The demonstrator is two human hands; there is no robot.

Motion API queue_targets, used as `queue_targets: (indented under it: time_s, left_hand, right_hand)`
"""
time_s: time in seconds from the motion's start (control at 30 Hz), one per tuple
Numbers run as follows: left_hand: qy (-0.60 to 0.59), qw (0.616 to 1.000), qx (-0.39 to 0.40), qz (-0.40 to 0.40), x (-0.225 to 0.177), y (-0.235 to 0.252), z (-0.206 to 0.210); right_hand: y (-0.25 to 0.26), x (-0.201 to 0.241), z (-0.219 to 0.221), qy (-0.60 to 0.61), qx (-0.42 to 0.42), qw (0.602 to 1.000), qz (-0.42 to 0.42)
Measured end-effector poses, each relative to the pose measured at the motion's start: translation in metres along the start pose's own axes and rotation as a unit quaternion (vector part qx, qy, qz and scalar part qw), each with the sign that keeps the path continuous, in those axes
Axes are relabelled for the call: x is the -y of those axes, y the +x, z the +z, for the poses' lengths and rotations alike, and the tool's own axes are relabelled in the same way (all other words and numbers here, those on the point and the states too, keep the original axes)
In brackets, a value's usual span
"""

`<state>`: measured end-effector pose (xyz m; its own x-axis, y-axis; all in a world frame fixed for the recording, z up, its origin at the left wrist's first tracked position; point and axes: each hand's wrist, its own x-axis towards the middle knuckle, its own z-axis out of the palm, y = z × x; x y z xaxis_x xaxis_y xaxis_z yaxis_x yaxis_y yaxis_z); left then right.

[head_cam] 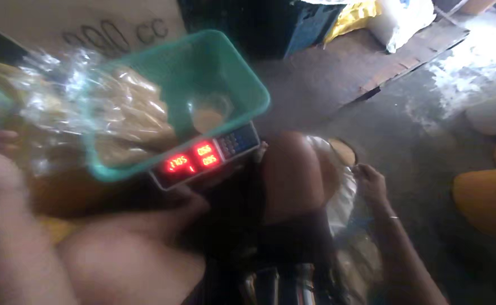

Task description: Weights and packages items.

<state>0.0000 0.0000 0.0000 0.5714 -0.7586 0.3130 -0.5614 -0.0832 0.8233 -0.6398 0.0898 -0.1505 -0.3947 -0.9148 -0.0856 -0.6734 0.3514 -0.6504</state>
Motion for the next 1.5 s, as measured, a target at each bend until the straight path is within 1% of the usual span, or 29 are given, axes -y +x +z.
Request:
queue_targets:
  time_s: [0.07, 0.1, 0.17, 0.2, 0.23, 0.4, 0.53, 0.67, 0.77, 0.9, 1.03, 1.33, 1.5]
  left_hand:
    - [-0.007, 1.0, 0.016, -0.002, 0.01, 0.003, -0.003]
    - [-0.023, 1.0, 0.016, 0.012, 0.019, 0.007, -0.003]
    - [-0.069, 0.995, 0.023, 0.069, 0.048, 0.017, -0.004]
    - [-0.079, 0.992, 0.035, 0.092, 0.055, 0.02, -0.005]
    - [-0.076, 0.991, 0.037, 0.102, 0.056, 0.02, -0.004]
    - [-0.05, 0.994, 0.042, 0.091, 0.041, 0.013, -0.002]
    - [-0.071, 0.992, 0.041, 0.098, 0.037, 0.011, -0.002]
    - [-0.096, 0.989, 0.05, 0.101, 0.028, 0.006, -0.001]
    - [-0.092, 0.988, 0.053, 0.113, 0.023, 0.003, -0.003]
    - [-0.076, 0.988, 0.059, 0.118, 0.022, 0.004, -0.006]
    - [-0.081, 0.988, 0.058, 0.115, 0.024, 0.007, -0.007]
    - [-0.089, 0.988, 0.053, 0.114, 0.02, 0.006, -0.008]
    - [-0.072, 0.989, 0.059, 0.113, 0.021, 0.007, -0.008]
  right_hand:
    - [0.008, 0.03, -0.018, -0.013, 0.001, 0.998, -0.057]
    - [0.012, 0.046, -0.026, -0.017, -0.002, 0.996, -0.088]
    - [0.018, 0.079, -0.039, -0.014, -0.004, 0.989, -0.145]
    - [0.021, 0.094, -0.045, -0.014, -0.004, 0.984, -0.176]
    - [0.023, 0.11, -0.049, -0.018, -0.002, 0.979, -0.205]
    - [0.014, 0.201, -0.06, -0.039, 0.031, 0.948, -0.314]
    - [-0.001, 0.26, -0.052, -0.06, 0.073, 0.931, -0.351]
    - [-0.009, 0.298, -0.04, -0.102, 0.11, 0.909, -0.389]
    - [-0.011, 0.317, -0.034, -0.157, 0.115, 0.892, -0.408]
    - [-0.013, 0.336, -0.033, -0.224, 0.12, 0.89, -0.378]
    - [-0.015, 0.347, -0.037, -0.263, 0.117, 0.883, -0.372]
    - [-0.012, 0.349, -0.041, -0.274, 0.108, 0.868, -0.4]
    - [-0.011, 0.35, -0.043, -0.272, 0.108, 0.872, -0.392]
